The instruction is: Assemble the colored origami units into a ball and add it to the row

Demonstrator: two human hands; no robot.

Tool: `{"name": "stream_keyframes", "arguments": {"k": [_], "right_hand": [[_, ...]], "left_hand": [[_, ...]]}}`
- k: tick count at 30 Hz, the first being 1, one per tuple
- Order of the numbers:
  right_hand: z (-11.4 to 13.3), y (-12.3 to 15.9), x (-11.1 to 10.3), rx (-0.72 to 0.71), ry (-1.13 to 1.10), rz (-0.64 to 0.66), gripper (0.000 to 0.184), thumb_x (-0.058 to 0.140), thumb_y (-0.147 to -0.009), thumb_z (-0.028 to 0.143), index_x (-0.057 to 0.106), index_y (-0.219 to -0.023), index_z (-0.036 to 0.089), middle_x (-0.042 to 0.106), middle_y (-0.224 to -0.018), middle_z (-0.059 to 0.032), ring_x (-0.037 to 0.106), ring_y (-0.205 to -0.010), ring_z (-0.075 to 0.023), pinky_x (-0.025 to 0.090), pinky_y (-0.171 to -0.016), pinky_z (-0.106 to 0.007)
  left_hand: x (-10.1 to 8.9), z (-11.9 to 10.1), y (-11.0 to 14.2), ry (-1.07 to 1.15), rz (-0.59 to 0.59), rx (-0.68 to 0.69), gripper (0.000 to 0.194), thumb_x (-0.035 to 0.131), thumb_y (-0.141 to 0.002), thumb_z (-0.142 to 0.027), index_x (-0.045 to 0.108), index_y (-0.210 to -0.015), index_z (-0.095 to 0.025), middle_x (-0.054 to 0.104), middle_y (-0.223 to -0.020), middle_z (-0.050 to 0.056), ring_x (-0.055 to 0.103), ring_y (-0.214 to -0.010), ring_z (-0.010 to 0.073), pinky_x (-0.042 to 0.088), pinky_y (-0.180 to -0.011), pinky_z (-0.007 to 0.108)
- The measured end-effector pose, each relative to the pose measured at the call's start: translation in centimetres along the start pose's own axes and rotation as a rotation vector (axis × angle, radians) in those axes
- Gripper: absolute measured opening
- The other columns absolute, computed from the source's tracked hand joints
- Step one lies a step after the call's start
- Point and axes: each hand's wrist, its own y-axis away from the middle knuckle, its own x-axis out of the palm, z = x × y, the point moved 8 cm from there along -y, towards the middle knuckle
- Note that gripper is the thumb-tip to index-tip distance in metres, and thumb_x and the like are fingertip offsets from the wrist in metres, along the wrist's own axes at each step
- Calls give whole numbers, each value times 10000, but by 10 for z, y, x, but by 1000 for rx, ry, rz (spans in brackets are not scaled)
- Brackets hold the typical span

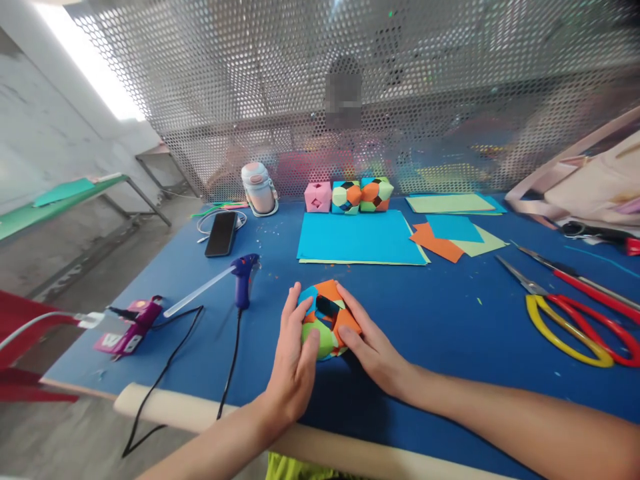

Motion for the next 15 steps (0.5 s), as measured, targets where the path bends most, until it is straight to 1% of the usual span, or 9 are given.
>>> {"name": "stream_keyframes", "arguments": {"k": [4, 7, 9, 12, 15], "right_hand": [[-2, 0, -1, 10, 4, -10, 731, 422, -928, 567, 204, -1521, 201, 214, -1588, -72, 189, -1461, -228, 135, -1199, -460], [-4, -1, -1, 19, -8, -11, 749, 421, -922, 583, 206, -1520, 187, 202, -1591, -76, 177, -1464, -223, 127, -1201, -451], [-4, -1, -1, 30, -22, -10, 760, 418, -918, 593, 200, -1521, 183, 200, -1591, -78, 183, -1462, -224, 129, -1201, -451], [-5, -1, 0, 43, -36, -8, 781, 411, -915, 606, 183, -1524, 172, 195, -1592, -87, 192, -1460, -230, 138, -1199, -450], [-6, -1, 1, 49, -38, -11, 790, 397, -919, 609, 161, -1528, 164, 190, -1592, -99, 184, -1462, -235, 139, -1198, -455]], "left_hand": [[2, 0, 3, -37, 46, -26, 370, 377, -976, -332, 426, -1339, -284, 101, -1604, 70, 138, -1475, 272, 231, -1155, 534], [2, 0, 3, -35, 56, -25, 356, 438, -954, -361, 458, -1301, -285, 82, -1600, 75, 142, -1469, 305, 234, -1142, 556], [2, 1, 2, -11, 58, -30, 362, 485, -933, -377, 466, -1282, -287, 99, -1591, 81, 176, -1457, 318, 262, -1127, 555], [2, 1, -1, 18, 43, -25, 424, 532, -907, -376, 428, -1308, -288, 155, -1567, 91, 206, -1447, 305, 298, -1118, 520], [2, 1, -3, 29, 7, -50, 546, 566, -880, -375, 346, -1368, -267, 235, -1531, 105, 197, -1447, 289, 259, -1148, 494]]}}
